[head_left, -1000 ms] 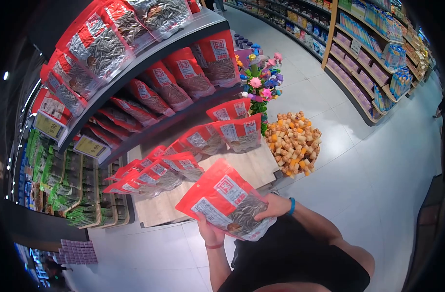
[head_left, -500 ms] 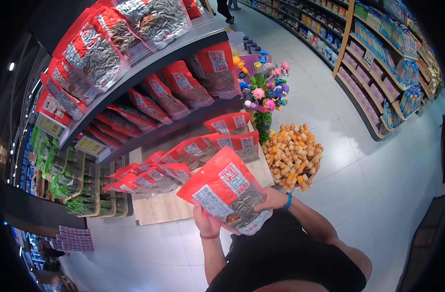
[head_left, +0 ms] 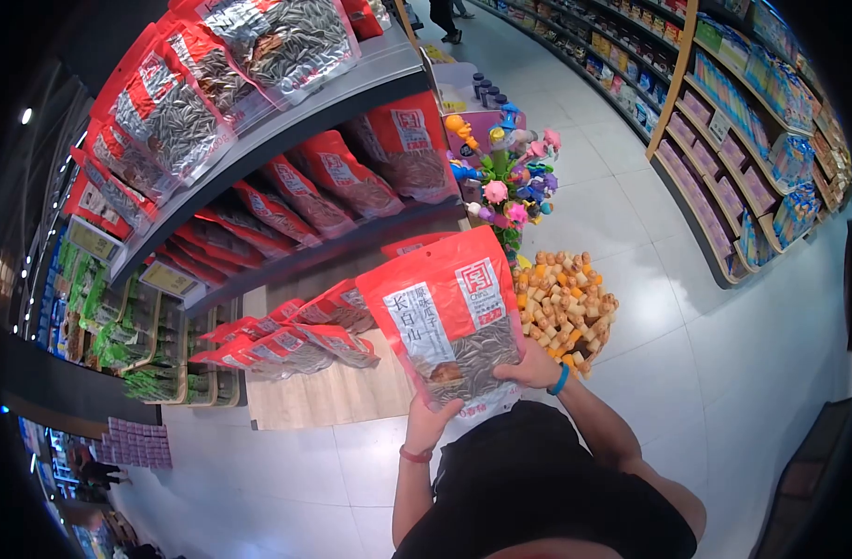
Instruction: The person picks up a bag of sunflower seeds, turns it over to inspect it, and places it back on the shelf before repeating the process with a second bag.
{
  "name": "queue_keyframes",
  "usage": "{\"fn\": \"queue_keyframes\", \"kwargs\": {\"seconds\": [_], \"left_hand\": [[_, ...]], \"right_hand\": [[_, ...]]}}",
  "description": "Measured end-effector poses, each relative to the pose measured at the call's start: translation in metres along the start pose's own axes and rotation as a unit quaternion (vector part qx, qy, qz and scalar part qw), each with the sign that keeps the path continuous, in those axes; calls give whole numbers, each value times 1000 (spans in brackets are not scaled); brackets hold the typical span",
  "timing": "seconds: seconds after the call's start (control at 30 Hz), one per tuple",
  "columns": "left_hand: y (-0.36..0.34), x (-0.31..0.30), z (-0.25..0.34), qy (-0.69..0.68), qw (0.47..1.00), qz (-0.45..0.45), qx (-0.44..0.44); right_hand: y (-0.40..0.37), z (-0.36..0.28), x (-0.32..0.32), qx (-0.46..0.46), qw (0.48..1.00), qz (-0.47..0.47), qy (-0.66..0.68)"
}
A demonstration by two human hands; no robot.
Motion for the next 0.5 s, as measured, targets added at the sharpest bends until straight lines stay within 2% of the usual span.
{"fn": "queue_keyframes", "kwargs": {"seconds": [0.07, 0.17, 0.23, 0.27, 0.33, 0.37, 0.4, 0.47, 0.5], "left_hand": [[1, 4, 0, -3, 1000, 7, -14], [-1, 8, 3, -9, 1000, 12, 19], [-6, 5, -1, 6, 998, 40, 48], [-8, 4, -4, 7, 998, 42, 51], [-11, 1, -11, 24, 997, 64, 48], [-15, 5, -4, -1, 996, 76, 54], [-16, 6, -9, 1, 996, 77, 54], [-25, 3, -17, 19, 995, 95, 31], [-29, 5, -21, 8, 995, 97, 16]], "right_hand": [[2, 0, -4, 20, 999, -16, -22], [-2, -11, 3, 22, 999, -26, -5], [-4, -29, 5, -61, 997, 22, -52], [-3, -27, 4, -64, 996, 19, -51], [-1, -16, 3, -41, 999, 1, -36], [0, -3, 0, 75, 994, -42, -61], [3, -1, -4, 75, 994, -44, -59], [7, -14, -2, -5, 996, -83, 43], [10, -16, -5, -2, 995, -85, 45]]}}
Point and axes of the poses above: each hand's wrist, its own y-axis towards the middle knuckle, its own x-axis out of the palm, z = x × y, the point moved 5 cm from there along y, towards the middle knuckle, and after that the axes turned 14 degrees about z, right-handed, at the moved point
